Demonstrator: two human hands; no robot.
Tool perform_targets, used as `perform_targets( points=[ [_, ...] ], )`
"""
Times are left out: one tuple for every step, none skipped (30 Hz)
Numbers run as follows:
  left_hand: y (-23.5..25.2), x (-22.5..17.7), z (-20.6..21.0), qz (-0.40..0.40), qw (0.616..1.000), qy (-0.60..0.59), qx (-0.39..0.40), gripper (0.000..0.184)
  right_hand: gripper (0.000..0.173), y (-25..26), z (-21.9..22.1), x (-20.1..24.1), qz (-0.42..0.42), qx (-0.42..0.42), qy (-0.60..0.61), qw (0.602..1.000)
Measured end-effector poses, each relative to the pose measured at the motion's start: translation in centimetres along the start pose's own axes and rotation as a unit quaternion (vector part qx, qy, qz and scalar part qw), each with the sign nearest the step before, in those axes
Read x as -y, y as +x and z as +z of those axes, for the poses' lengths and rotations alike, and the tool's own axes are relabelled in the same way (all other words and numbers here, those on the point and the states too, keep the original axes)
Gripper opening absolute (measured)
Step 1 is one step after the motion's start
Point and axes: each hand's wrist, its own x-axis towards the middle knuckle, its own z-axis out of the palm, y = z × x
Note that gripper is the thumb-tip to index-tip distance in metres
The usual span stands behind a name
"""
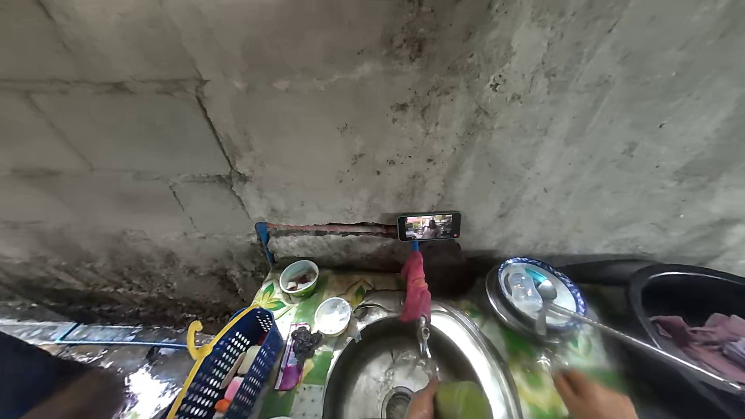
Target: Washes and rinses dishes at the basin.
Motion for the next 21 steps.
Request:
perform_targets(
  points=[
    [0.1,0.0,0.9,-0.006,0.999,-0.018,0.026,0.065,0.045,0.0,0.1,-0.1,0.009,0.005,-0.001,1.0],
    [0.2,-0.2,1.9,0.002,0.998,-0.025,0.049,0.066,0.045,0.0,0.2,0.0,0.014,0.007,-0.003,1.0],
    [0.2,-0.7,2.9,0.019,0.997,-0.027,0.064,0.067,0.044,0.0,0.2,0.1,0.016,0.006,-0.008,1.0],
    [0.0,-1.5,4.1,0.045,0.996,-0.023,0.068,0.066,0.044,-0.1,0.3,0.3,0.018,0.004,-0.011,1.0],
    [-0.3,-2.5,5.3,0.083,0.994,-0.013,0.062,0.063,0.044,-0.2,0.3,0.4,0.018,-0.003,-0.014,1.0],
    [-0.7,-3.7,6.6,0.142,0.989,0.017,0.049,0.057,0.044,-0.3,0.3,0.6,0.016,-0.013,-0.016,1.0],
    [-0.8,-4.6,7.7,0.211,0.975,0.072,0.023,0.052,0.045,-0.4,0.3,0.7,0.016,-0.026,-0.02,0.999],
    [-0.6,-5.6,8.7,0.273,0.951,0.143,-0.008,0.05,0.046,-0.5,0.4,0.9,0.014,-0.037,-0.023,0.999],
    [-0.5,-6.5,9.6,0.324,0.919,0.223,-0.039,0.048,0.046,-0.5,0.5,1.0,0.011,-0.049,-0.027,0.998],
    [-0.4,-7.3,10.5,0.356,0.882,0.301,-0.065,0.049,0.046,-0.5,0.6,1.1,0.011,-0.056,-0.03,0.998],
    [-0.1,-7.9,11.5,0.378,0.846,0.366,-0.088,0.047,0.047,-0.5,0.6,1.1,0.012,-0.059,-0.032,0.998],
    [0.2,-8.3,12.3,0.389,0.813,0.423,-0.098,0.045,0.046,-0.5,0.6,1.2,0.011,-0.062,-0.036,0.997],
    [0.7,-8.6,13.1,0.389,0.783,0.474,-0.099,0.043,0.046,-0.5,0.7,1.2,0.014,-0.061,-0.045,0.997],
    [1.5,-8.8,13.6,0.383,0.756,0.521,-0.095,0.042,0.047,-0.4,0.7,1.1,0.019,-0.053,-0.051,0.997],
    [2.3,-8.8,14.1,0.375,0.728,0.566,-0.096,0.04,0.048,-0.4,0.8,1.1,0.023,-0.05,-0.055,0.997],
    [3.1,-8.9,14.5,0.367,0.699,0.606,-0.1,0.038,0.048,-0.3,0.8,1.0,0.024,-0.05,-0.058,0.997],
    [3.7,-9.0,15.0,0.36,0.675,0.635,-0.102,0.036,0.049,-0.3,0.9,1.0,0.022,-0.051,-0.058,0.997],
    [4.1,-9.1,15.4,0.354,0.659,0.655,-0.103,0.035,0.049,-0.2,1.0,1.0,0.018,-0.053,-0.059,0.997],
    [4.4,-9.2,15.9,0.348,0.649,0.668,-0.103,0.034,0.05,-0.1,1.1,0.9,0.017,-0.057,-0.059,0.996],
    [4.7,-9.3,16.4,0.342,0.642,0.678,-0.102,0.034,0.049,-0.1,1.2,0.8,0.016,-0.058,-0.059,0.996],
    [4.8,-9.4,16.8,0.332,0.636,0.69,-0.099,0.034,0.049,-0.1,1.2,0.8,0.016,-0.058,-0.058,0.996]
  ],
)
